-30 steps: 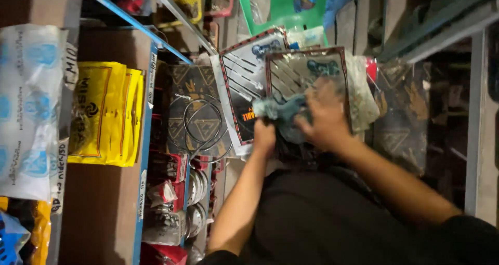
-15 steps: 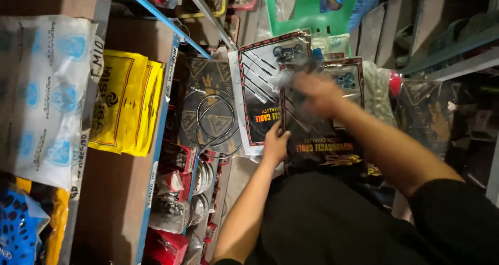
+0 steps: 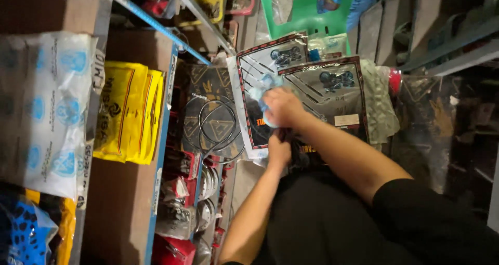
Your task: The person wipes the surface of several packaged items, including blue and yellow packages and clear plastic-wrapped goods, using a cloth. The person then places the cleaned items onto a shelf.
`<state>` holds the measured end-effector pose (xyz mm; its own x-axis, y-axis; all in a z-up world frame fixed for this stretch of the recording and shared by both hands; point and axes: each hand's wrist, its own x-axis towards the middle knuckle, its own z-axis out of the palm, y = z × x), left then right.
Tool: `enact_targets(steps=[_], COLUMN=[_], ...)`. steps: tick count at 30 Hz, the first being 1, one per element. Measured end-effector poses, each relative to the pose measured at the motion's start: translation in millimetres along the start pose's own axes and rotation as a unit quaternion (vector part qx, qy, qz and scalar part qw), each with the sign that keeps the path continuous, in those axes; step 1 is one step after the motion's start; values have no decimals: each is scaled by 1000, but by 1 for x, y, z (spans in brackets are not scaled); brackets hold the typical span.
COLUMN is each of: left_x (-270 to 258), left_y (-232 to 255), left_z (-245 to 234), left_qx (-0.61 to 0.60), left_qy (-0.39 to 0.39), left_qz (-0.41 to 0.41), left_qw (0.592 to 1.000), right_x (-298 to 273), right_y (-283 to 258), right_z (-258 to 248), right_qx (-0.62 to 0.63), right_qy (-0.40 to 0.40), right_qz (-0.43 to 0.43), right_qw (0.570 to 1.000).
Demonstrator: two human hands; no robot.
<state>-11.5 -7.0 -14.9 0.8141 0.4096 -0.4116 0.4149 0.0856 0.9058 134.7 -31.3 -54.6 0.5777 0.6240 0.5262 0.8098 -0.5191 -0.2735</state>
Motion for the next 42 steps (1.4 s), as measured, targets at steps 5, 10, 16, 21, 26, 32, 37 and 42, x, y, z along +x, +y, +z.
enact_targets(steps=[5,10,16,21,26,32,37,42], left_x=[-4,-4,16,-14,-36,-35,-32,17], left_y=[-16,-17,-41,44,126,149,31,-82], left_z=[7,11,1,12,-6,-16,-22,-17], left_qx=[48,39,39,-159,-236,-250,327,-125], left_qy=[57,76,13,-53,-71,41,-126,0], left_qz=[50,30,29,113,125,32,78,-90], left_qw=[996,996,999,979,961,967,933,988], right_x=[-20,-65,-136,-67,3,0,-83,-106], right_y=[72,134,162,25,-47,-65,-46,-32], right_z=[-24,-63,-51,-134,-243,-218,-127,-115], right_qx=[-83,-60,-161,183,245,128,12,-8], right_qy=[5,42,46,49,90,82,-62,-78], right_qz=[101,234,334,249,146,1,26,-3], right_qw=[991,970,928,950,954,988,998,997])
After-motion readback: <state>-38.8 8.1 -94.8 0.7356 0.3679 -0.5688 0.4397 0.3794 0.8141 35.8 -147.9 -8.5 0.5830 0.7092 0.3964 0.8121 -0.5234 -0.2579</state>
